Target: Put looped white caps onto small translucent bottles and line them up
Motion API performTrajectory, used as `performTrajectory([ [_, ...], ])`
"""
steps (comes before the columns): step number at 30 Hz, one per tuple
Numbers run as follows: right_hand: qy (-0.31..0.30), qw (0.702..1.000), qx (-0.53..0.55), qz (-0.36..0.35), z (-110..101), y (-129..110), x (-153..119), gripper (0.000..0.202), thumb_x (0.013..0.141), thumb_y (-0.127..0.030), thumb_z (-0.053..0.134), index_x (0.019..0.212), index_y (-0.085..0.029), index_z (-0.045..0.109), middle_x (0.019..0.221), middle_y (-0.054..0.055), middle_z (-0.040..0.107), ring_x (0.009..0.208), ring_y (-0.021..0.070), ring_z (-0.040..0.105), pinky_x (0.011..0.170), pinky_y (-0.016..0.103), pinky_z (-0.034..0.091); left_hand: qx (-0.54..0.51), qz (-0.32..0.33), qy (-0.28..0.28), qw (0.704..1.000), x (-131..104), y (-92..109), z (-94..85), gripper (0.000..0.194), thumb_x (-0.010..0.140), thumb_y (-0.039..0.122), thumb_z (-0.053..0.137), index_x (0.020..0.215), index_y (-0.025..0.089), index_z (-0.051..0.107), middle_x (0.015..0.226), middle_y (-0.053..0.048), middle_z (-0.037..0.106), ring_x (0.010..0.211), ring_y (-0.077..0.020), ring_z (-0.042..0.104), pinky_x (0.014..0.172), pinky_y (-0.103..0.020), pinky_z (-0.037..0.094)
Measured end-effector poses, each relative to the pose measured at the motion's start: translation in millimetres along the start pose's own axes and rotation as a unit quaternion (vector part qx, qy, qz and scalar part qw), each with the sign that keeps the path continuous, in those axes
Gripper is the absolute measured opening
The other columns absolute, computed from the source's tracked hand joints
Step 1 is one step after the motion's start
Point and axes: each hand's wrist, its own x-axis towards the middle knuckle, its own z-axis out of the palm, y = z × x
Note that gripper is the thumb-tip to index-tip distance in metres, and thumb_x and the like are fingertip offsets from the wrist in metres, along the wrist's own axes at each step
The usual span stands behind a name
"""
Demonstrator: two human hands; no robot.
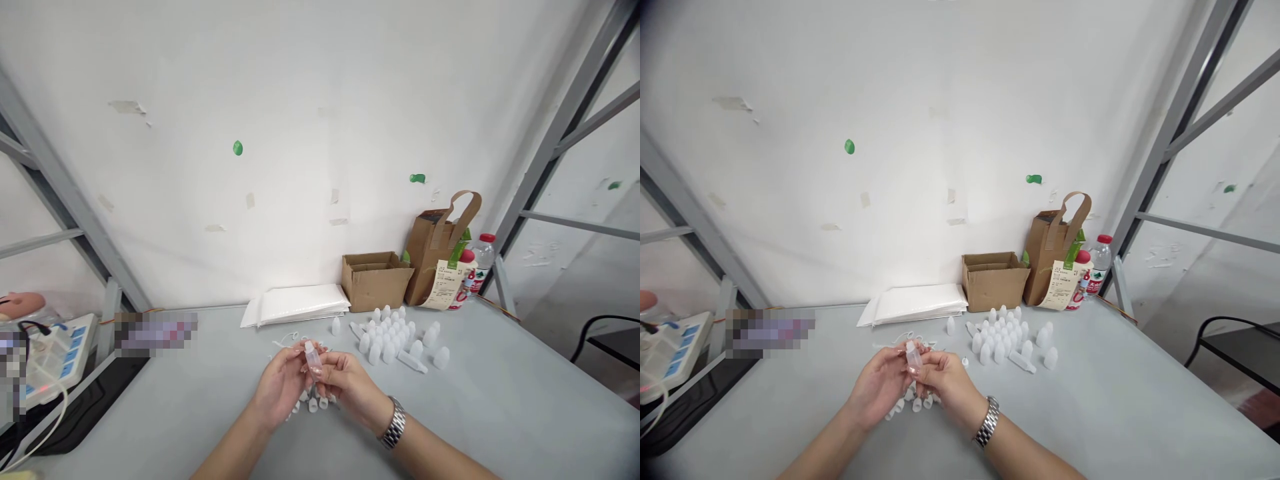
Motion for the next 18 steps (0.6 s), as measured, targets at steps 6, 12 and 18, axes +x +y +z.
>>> performTrajectory([
  [6, 0.071, 0.992, -0.090, -0.044, 2.8, 0.8, 0.2, 0.031, 0.060, -0.040, 0.073, 0.067, -0.014, 0.059, 0.049, -0.005, 0.052, 0.044, 0.0064, 0.043, 0.047, 0.021, 0.031, 0.015, 0.009, 0.007, 1.000, 3.3, -3.6, -5.7, 0.025, 0.071, 0.019, 0.048, 0.089, 0.013, 0.064, 0.092, -0.008, 0.066, 0.093, -0.0219, 0.057, 0.073, -0.029, 0.041],
  [12, 0.115, 0.983, -0.115, -0.083, 5.7, 4.4, 1.9, 0.029, 0.061, -0.042, 0.071, 0.069, -0.016, 0.058, 0.057, -0.004, 0.053, 0.050, 0.0082, 0.044, 0.049, 0.021, 0.033, 0.063, 0.046, 0.023, 0.997, 3.8, -9.6, -3.7, 0.024, 0.075, 0.020, 0.050, 0.097, 0.018, 0.060, 0.099, -0.007, 0.065, 0.101, -0.0217, 0.054, 0.081, -0.030, 0.039],
  [18, 0.160, 0.956, -0.217, -0.113, 3.1, 8.7, -0.3, 0.021, 0.067, -0.035, 0.066, 0.076, -0.016, 0.060, 0.068, -0.001, 0.059, 0.059, 0.0108, 0.047, 0.055, 0.023, 0.037, 0.105, 0.078, 0.031, 0.991, 0.4, -9.3, 6.5, 0.014, 0.077, 0.021, 0.052, 0.089, 0.019, 0.058, 0.101, -0.005, 0.063, 0.100, -0.0212, 0.055, 0.082, -0.030, 0.040],
])
